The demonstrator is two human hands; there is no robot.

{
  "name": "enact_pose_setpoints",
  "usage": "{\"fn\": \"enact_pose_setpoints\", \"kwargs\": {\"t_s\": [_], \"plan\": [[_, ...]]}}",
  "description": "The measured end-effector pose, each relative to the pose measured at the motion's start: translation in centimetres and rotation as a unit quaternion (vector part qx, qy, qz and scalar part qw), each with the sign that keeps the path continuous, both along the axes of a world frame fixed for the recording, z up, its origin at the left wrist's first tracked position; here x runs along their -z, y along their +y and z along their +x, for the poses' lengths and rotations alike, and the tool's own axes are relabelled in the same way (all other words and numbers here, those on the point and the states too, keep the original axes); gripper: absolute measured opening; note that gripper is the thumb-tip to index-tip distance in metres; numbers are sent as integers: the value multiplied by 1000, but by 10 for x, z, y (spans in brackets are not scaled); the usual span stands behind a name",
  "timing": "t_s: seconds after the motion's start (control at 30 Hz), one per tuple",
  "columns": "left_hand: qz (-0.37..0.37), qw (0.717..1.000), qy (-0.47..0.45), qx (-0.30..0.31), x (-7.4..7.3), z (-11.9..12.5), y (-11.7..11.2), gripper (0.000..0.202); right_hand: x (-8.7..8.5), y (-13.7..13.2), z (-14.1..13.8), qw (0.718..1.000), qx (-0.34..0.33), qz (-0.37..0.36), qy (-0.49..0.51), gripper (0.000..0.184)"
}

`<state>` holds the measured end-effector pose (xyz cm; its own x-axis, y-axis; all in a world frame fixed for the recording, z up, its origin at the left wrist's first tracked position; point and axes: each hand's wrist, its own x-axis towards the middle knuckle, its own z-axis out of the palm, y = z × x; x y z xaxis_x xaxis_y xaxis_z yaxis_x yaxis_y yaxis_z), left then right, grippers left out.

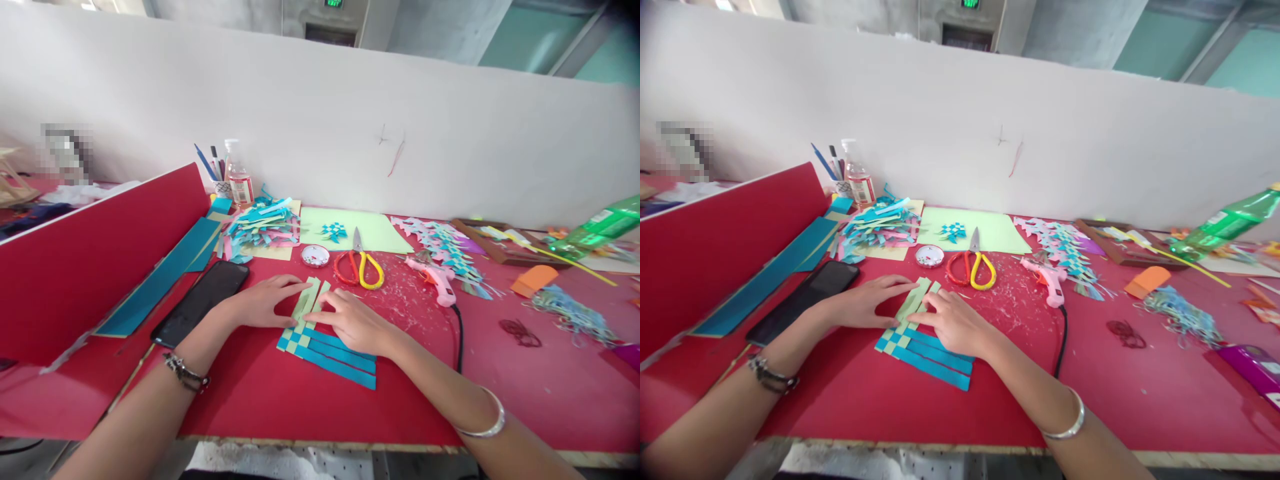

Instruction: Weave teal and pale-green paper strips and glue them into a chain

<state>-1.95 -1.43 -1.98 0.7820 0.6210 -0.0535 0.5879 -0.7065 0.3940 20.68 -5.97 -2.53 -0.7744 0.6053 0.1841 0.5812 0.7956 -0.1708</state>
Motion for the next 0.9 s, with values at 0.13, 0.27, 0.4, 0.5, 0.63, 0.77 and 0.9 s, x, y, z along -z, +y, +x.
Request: {"fn": "enact_pose_setpoints", "kwargs": {"t_s": [0.13, 0.27, 0.4, 0.5, 0.63, 0.77, 0.9], "plan": [[-7, 1000, 16, -10, 0, -1, 1, 65, 0, 1, -1, 1000, 15, -2, 6, 46], [-4, 999, 31, -20, -2, -2, 0, 64, 2, 2, 0, 1000, 25, 4, 2, 44], [6, 998, 50, -28, -4, -1, -2, 64, 4, 4, 1, 999, 32, 9, 8, 43], [11, 998, 60, -32, -6, 0, -3, 63, 4, 5, 1, 999, 42, 8, 12, 44], [15, 997, 69, -25, -6, 0, -3, 59, 4, 6, 2, 999, 50, 5, 10, 45], [17, 997, 73, -20, -5, -1, -2, 58, 7, 8, 2, 998, 62, 8, 4, 44], [22, 997, 69, -17, -4, -1, -1, 59, 8, 9, 2, 997, 73, 10, 3, 43]]}}
